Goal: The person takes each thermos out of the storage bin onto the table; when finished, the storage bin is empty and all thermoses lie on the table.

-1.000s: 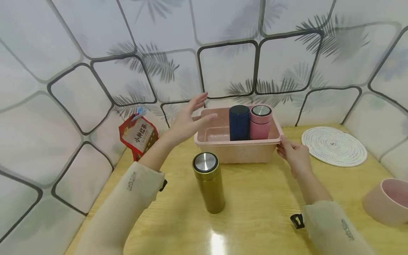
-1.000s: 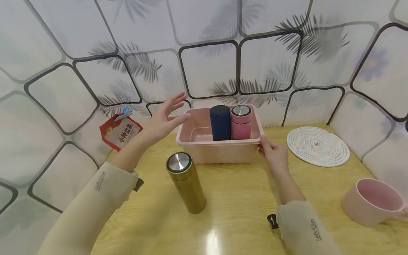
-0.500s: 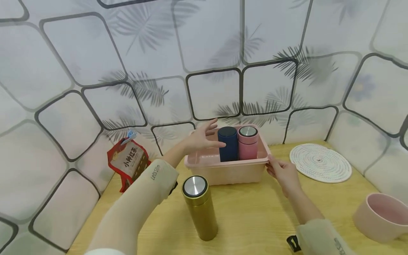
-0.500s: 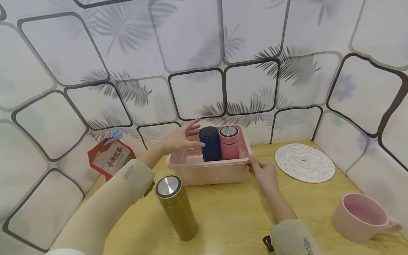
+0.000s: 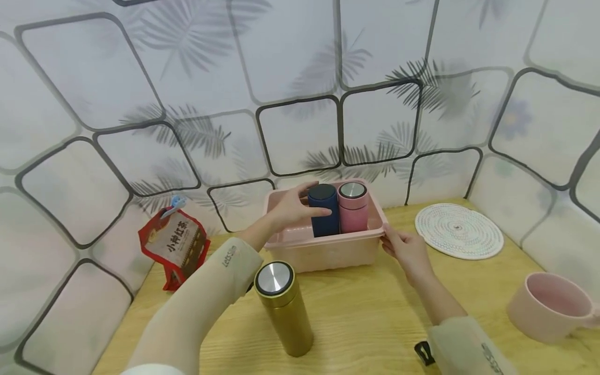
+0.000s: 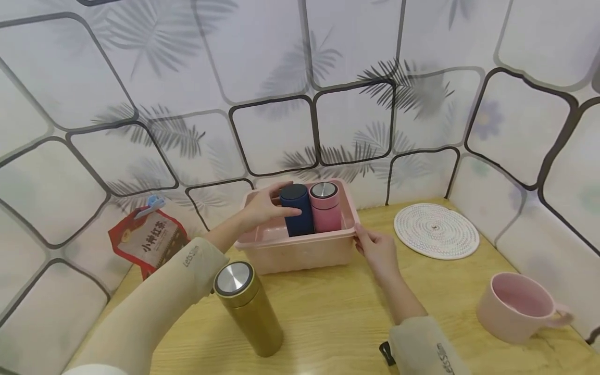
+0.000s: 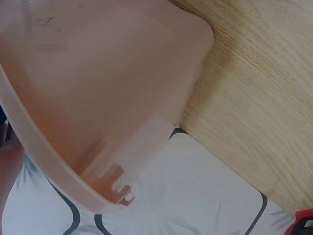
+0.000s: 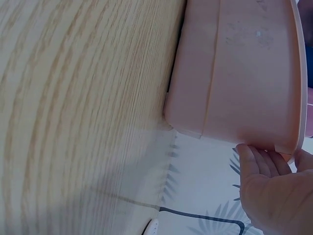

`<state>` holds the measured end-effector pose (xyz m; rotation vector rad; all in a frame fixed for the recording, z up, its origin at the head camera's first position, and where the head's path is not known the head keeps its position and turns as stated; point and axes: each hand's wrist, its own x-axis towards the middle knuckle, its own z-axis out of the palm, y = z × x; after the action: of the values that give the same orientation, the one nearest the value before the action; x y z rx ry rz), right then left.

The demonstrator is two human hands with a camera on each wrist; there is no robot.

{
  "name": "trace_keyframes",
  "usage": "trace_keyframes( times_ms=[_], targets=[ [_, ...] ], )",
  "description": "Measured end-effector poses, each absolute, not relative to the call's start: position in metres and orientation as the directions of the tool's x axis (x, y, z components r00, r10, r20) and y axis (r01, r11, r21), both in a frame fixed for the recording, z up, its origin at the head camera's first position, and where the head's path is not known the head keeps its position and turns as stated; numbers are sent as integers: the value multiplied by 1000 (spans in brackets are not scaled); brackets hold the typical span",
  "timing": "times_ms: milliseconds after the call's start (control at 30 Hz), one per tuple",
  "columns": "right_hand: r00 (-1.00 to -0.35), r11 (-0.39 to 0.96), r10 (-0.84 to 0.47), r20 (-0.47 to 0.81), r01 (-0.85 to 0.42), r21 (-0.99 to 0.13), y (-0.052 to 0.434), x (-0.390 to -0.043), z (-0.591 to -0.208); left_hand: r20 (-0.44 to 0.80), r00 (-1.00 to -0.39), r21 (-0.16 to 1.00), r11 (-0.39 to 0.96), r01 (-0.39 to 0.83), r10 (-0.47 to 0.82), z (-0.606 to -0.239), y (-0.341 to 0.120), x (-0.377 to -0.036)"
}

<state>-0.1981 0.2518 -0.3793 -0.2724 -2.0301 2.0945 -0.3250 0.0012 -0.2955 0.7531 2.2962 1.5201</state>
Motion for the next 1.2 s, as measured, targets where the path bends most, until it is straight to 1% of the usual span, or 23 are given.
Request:
trace_keyframes(
  times_ms=[300,467,533,600,700,767,967,1200],
  targets=[
    [-958,-34,285,6,-16,-999,250,-199,-379,91,-844,931,255,261,529,-300,6,-324],
    [-960,-33,279,7,-16,-999,248,-199,-378,117,-869,911,297,287,481,-301,-2,-323],
    [-960,-34,281,7,-18,-999,248,-199,-378,139,-883,888,338,311,449,-299,-8,-322],
    [-958,-36,286,7,-18,-999,248,-199,-378,171,-885,875,346,338,433,-296,-14,-322],
    [-957,-39,291,9,-21,-999,250,-199,-378,198,-893,874,340,348,405,-284,-24,-321],
    [-958,-42,286,7,-20,-999,250,-199,-378,211,-894,887,306,345,395,-272,-35,-318],
    [-958,-31,287,3,-13,-999,251,-199,-377,268,-916,897,269,350,297,-230,-60,-303],
    [-960,-39,279,-10,-1,-999,248,-199,-373,364,-897,886,205,417,251,-177,-82,-275]
  ],
)
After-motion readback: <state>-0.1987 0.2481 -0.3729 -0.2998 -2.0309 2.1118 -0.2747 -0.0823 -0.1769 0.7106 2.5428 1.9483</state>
